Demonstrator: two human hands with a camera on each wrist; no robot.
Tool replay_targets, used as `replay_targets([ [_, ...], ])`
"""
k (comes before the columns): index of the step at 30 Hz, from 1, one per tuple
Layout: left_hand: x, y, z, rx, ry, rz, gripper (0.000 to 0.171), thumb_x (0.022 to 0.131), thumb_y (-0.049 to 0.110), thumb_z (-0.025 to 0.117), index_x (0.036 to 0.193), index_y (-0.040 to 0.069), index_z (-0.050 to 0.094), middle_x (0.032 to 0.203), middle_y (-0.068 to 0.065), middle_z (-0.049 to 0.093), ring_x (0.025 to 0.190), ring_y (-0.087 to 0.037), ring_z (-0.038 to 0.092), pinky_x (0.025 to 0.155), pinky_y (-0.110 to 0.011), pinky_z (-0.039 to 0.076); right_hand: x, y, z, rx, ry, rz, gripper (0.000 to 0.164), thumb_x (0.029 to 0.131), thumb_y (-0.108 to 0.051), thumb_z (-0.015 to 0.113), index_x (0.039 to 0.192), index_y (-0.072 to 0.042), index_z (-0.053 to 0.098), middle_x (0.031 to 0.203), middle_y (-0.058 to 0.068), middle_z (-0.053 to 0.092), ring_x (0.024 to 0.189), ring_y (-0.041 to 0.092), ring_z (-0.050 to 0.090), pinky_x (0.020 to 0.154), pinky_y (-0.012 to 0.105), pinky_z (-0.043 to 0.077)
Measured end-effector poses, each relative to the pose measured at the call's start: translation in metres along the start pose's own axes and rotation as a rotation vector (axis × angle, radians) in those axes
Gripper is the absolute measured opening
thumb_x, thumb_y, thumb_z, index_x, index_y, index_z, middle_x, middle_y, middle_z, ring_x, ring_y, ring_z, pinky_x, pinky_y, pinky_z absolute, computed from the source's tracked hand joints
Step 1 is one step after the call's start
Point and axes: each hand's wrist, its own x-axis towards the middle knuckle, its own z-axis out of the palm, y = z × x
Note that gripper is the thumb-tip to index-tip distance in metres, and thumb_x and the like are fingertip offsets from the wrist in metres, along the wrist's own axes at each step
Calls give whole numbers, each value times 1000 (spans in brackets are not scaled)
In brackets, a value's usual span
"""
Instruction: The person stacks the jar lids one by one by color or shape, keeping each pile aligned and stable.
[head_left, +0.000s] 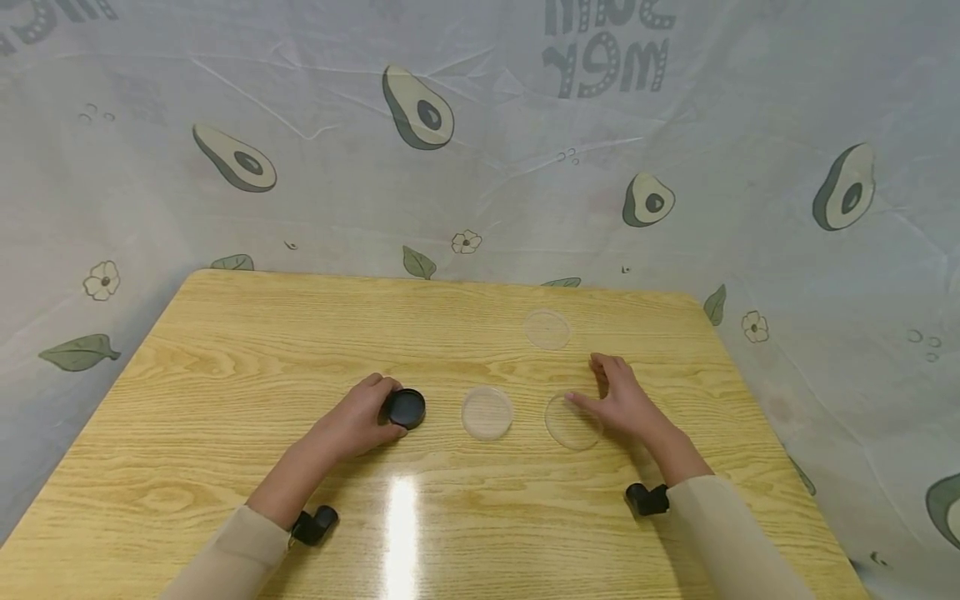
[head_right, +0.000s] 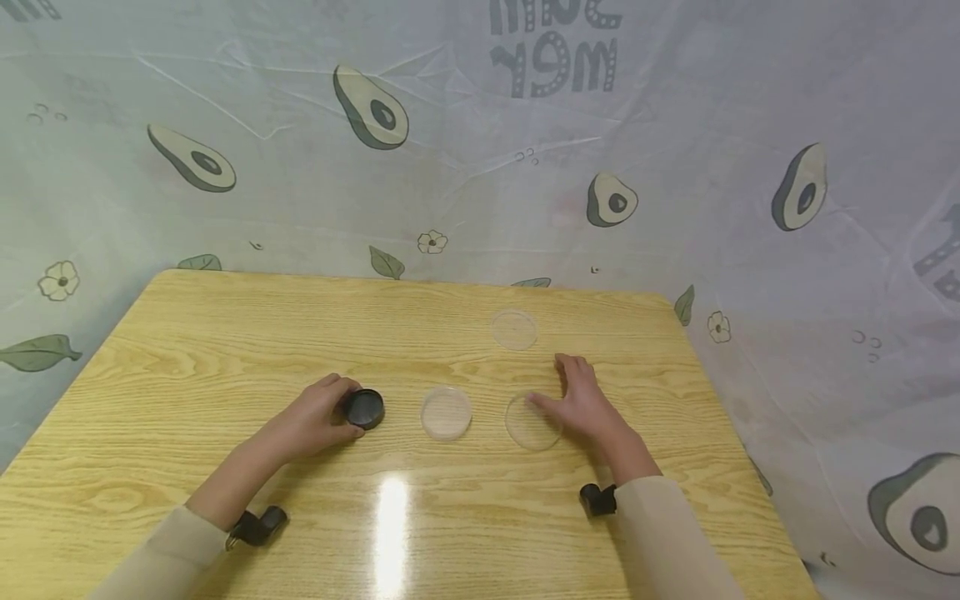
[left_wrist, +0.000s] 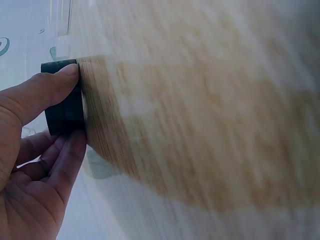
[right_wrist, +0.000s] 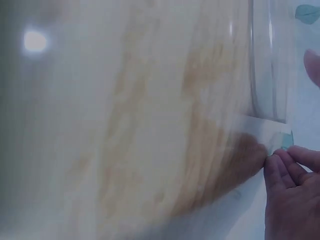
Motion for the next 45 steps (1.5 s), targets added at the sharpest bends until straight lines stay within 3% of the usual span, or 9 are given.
replay_targets([
  [14,0,-3,1,5,9,-3,52,84,14,88,127,-2,62,116,-16,63,106,-29,64,93,-48,55,41,-4,3,45,1,61,94,100,-46,70,160,10,24,157,33,36,142,49,41,117,64,38],
  [25,0,-4,2,5,5,1,52,85,14,88,127,-2,62,116,-16,63,106,-29,64,93,-48,55,58,-16,8,88,32,73,94,100,-43,69,160,12,21,156,35,33,146,48,33,119,63,36],
  [35,0,-4,1,-2,2,-1,52,85,14,88,127,-2,62,117,-16,63,106,-29,64,92,-47,55,76,-31,14,30,55,125,88,100,-41,69,155,14,28,148,38,34,141,51,31,113,64,38],
  [45,1,-6,2,-8,10,7,51,86,14,87,127,-2,62,117,-16,63,105,-27,64,92,-46,55,81,-39,17,35,76,163,94,99,-42,69,156,16,23,155,40,26,144,53,25,117,65,34],
])
